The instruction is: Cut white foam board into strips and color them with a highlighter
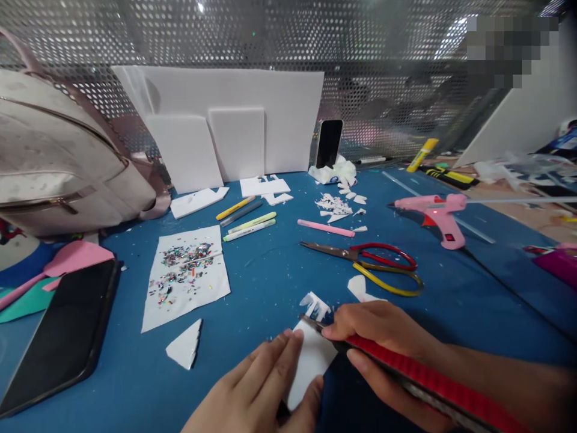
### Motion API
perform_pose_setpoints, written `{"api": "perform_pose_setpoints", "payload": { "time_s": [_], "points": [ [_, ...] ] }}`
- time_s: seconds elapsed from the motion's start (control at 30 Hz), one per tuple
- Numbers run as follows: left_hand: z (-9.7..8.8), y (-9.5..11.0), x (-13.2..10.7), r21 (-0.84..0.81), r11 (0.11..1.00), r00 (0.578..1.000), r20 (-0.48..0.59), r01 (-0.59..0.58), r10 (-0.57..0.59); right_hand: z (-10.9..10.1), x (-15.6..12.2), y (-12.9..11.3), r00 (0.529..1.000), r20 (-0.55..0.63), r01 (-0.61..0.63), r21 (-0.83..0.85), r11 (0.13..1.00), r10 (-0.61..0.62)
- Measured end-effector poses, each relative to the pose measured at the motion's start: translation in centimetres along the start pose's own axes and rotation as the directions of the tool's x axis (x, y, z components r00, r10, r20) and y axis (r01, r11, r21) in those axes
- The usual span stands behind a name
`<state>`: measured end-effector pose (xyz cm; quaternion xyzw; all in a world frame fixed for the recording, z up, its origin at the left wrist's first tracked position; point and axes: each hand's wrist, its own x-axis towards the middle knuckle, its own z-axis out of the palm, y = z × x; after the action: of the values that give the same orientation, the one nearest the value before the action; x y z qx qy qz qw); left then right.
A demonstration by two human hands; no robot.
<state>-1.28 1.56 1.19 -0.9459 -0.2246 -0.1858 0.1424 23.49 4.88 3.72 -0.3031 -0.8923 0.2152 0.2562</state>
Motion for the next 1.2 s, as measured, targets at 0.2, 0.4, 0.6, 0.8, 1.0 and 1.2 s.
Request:
{"api": "perform_pose_setpoints", "payload": {
  "time_s": [0.2,0.4,0.6,0.8,1.0,1.2],
  "points": [
    [-0.3,0.0,0.0,-0.022,1.0,1.0,-0.01,0.021,-0.022,-0.4,0.5,-0.4,0.998,0.001,0.071,-0.039,0.997,-0.071],
    [0.0,0.0,-0.5,-0.025,0.999,1.0,0.004,0.021,-0.021,-0.9,0.7,-0.7,0.998,0.036,0.049,-0.067,0.997,-0.047],
    [0.3,0.1,-0.9,-0.023,1.0,1.0,0.03,0.01,-0.009,-0.6,0.9,-0.8,0.999,0.001,0.049,-0.095,0.994,-0.05],
    [0.4,0.2,-1.1,-0.021,1.0,1.0,0.024,0.017,-0.017,-0.3,1.1,-0.6,0.996,0.092,0.008,-0.063,0.998,-0.002],
    [0.2,0.2,-1.3,-0.038,0.999,0.999,0.04,0.012,-0.011,0.1,0.8,-0.4,0.997,0.071,0.003,-0.058,0.998,0.001],
    [0.3,0.2,-0.9,-0.058,0.998,0.999,0.038,0.037,-0.035,-1.1,1.1,-2.0,0.991,0.124,-0.046,-0.062,0.997,0.054]
  ]
}}
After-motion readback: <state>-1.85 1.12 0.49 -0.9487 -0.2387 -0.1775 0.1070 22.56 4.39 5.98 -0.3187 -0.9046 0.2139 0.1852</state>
